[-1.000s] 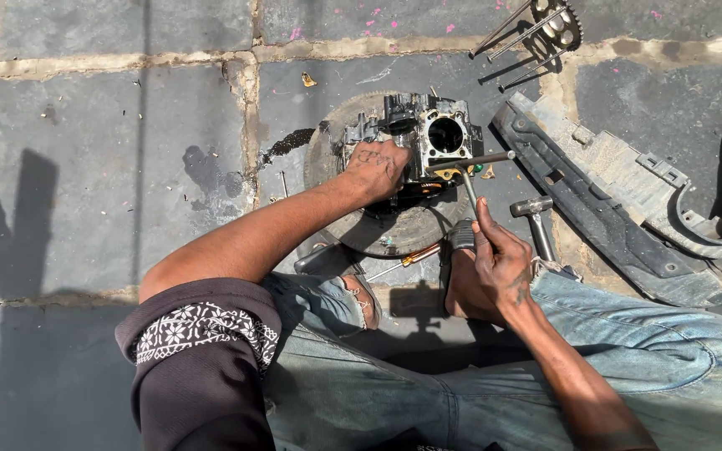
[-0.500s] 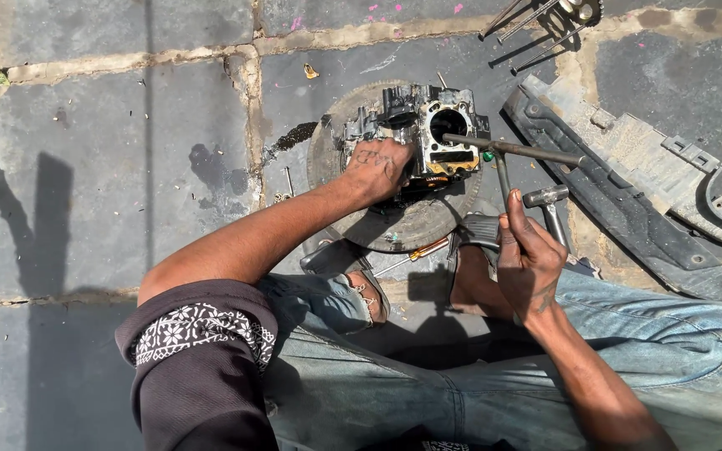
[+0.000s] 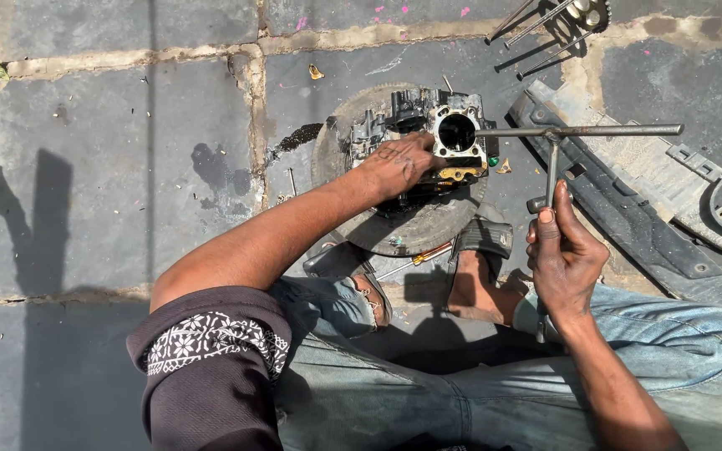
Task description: Disassembling and inspecting components of a motorcycle engine block.
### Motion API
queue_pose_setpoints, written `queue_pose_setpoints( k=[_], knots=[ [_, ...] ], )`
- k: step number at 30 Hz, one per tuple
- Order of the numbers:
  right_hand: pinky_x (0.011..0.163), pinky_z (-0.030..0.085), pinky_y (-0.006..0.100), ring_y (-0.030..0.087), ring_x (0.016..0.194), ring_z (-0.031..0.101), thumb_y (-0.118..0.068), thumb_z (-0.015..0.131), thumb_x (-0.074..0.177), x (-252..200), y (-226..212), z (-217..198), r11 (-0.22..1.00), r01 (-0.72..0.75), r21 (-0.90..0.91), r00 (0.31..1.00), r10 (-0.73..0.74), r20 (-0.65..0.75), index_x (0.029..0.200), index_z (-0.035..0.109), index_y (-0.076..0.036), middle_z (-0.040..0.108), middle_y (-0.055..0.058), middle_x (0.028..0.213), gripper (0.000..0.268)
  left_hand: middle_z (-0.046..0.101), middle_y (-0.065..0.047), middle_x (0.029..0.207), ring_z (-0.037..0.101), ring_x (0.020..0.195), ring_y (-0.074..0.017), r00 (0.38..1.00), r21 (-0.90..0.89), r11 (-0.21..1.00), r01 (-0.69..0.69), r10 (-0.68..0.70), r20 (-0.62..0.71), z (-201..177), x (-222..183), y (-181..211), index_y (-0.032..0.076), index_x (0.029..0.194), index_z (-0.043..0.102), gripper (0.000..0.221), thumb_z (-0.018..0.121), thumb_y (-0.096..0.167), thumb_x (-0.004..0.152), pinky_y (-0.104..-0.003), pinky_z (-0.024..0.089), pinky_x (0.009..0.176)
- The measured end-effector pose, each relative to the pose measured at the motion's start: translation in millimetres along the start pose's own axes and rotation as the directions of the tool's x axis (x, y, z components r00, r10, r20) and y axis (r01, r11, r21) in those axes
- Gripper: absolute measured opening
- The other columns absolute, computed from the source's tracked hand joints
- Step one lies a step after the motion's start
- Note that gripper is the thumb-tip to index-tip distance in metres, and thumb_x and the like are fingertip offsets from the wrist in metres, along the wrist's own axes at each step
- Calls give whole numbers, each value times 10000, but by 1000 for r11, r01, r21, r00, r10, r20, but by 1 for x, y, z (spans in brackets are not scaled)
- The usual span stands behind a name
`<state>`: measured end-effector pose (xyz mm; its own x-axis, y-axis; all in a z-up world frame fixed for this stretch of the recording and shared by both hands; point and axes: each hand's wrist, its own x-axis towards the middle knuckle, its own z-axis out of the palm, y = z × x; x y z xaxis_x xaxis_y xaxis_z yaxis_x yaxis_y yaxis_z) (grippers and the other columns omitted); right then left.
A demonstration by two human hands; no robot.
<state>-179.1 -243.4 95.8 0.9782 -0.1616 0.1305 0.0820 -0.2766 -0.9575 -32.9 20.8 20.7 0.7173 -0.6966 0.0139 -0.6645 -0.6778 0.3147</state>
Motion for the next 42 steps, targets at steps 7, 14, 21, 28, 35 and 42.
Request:
queue_pose_setpoints(
  k=[7,14,21,28,35,42],
  knots=[
    [522,433,204,35,664,534,-137,600,1105,-1,13,1,1000,-17,-23,998,18,68,1532,539,-56,622,7,813,439,669,-217,1108,641,1149,-336,996,-90,992,87,-84,39,-5,17,1,7,1195,605,255,463,119,1016,-467,511,1002],
    [531,445,214,47,669,572,-144,607,1096,1,21,2,991,43,-130,994,-29,104,1506,554,-23,661,34,809,431,666,-226,1021,662,1061,-352,990,-143,982,124,-113,83,6,27,-1,-5,1016,616,185,452,35,940,-475,517,959],
    [528,440,223,50,673,572,-185,620,1097,4,16,1,992,37,-118,994,-24,108,1519,563,-26,650,38,797,454,667,-197,1001,672,1016,-357,998,-106,993,58,-61,-24,33,40,-1,26,906,656,143,537,104,911,-488,527,928],
    [546,419,229,67,693,542,-115,603,1134,4,20,5,1000,16,6,995,-17,102,1576,554,-9,622,69,822,458,699,-177,1031,712,1021,-334,964,-102,966,237,-221,150,41,61,-7,64,938,635,216,422,99,937,-447,563,933],
    [558,418,258,79,673,554,-74,603,1167,7,41,1,1000,1,-10,997,-1,74,1533,558,46,629,105,839,388,631,-194,1055,668,1037,-343,994,-111,988,109,-105,44,90,71,-17,92,988,578,240,348,143,943,-484,511,976],
    [484,417,308,115,621,586,-80,572,1168,7,43,-6,993,47,-106,992,-34,123,1571,534,7,645,160,838,414,496,-219,1222,548,1192,-357,987,-62,987,146,-142,72,134,71,-5,89,1124,509,225,377,177,965,-519,424,1094]
  ],
)
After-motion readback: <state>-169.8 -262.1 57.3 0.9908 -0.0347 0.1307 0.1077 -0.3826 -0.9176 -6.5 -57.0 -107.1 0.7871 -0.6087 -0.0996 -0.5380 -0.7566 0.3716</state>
